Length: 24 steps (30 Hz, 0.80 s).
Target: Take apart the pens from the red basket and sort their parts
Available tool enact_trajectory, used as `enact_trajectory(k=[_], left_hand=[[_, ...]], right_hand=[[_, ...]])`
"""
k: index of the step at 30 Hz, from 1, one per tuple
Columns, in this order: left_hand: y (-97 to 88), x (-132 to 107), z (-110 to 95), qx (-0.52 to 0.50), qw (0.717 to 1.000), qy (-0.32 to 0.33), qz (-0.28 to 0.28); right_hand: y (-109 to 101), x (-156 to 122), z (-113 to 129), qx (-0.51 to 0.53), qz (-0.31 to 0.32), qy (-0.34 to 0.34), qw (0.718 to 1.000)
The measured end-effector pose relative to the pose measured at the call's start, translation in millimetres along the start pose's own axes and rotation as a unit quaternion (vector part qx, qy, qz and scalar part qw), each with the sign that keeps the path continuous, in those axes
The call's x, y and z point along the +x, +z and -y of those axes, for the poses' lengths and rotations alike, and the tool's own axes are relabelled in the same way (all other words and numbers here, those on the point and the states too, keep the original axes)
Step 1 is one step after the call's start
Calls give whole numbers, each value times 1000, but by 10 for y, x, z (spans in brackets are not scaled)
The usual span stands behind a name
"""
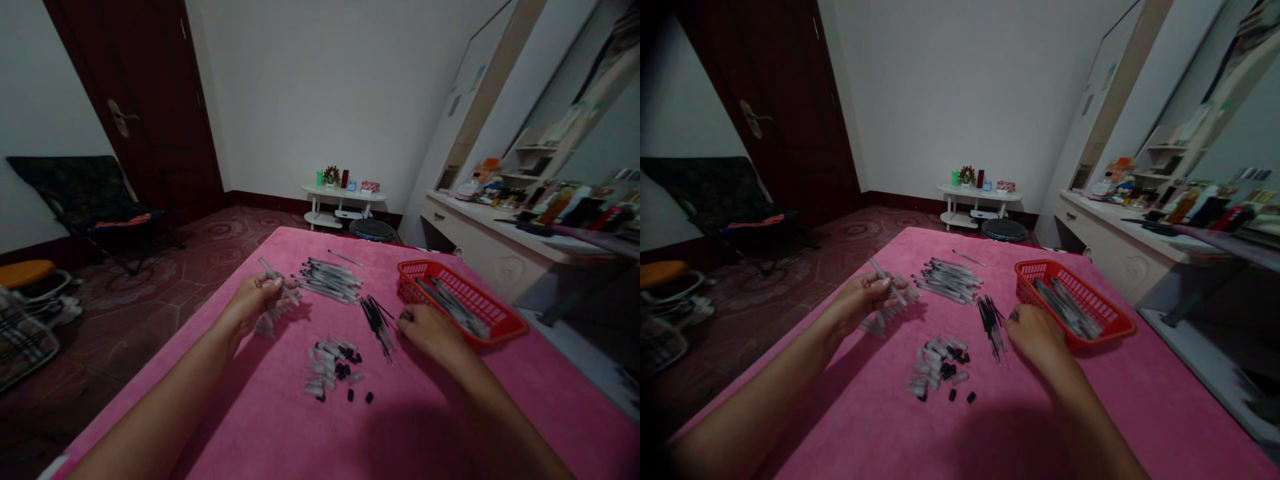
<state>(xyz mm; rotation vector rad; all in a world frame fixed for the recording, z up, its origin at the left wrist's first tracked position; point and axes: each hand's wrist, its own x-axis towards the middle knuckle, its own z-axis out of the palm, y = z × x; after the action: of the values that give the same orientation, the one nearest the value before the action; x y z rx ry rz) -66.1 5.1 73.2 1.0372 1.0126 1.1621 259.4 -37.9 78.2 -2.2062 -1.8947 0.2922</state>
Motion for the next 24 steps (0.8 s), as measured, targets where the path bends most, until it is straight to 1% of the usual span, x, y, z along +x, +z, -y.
enact_trajectory(k=[2, 6, 9, 10, 11, 12, 14, 16, 18, 20, 24], left_hand=[[21, -9, 2, -27, 999, -19, 5], [31, -2, -2, -51, 998, -31, 13], [115, -29, 96, -59, 997, -41, 27], [173, -55, 161, -69, 996, -42, 31], [244, -87, 240, -83, 994, -57, 37], [326, -125, 327, -104, 990, -74, 55], [494, -206, 500, -150, 983, -79, 71], [630, -277, 632, -158, 981, -79, 80], [703, -328, 702, -155, 983, -76, 66], [718, -361, 720, -149, 985, -76, 52], [682, -410, 702, -167, 983, -66, 30]], right_hand=[[27, -11, 21, -48, -6, 14, 999], [51, -49, 36, -75, 10, 27, 997], [77, -93, 119, -67, -26, 4, 997], [97, -117, 180, -42, -37, -17, 998], [126, -146, 257, -2, -41, -47, 998], [162, -182, 345, 53, -34, -83, 995], [246, -263, 525, 183, 0, -146, 972], [326, -337, 664, 262, 26, -156, 952], [386, -382, 735, 278, 27, -151, 948], [430, -397, 752, 279, 32, -151, 948], [500, -418, 783, 332, 81, -148, 928]])
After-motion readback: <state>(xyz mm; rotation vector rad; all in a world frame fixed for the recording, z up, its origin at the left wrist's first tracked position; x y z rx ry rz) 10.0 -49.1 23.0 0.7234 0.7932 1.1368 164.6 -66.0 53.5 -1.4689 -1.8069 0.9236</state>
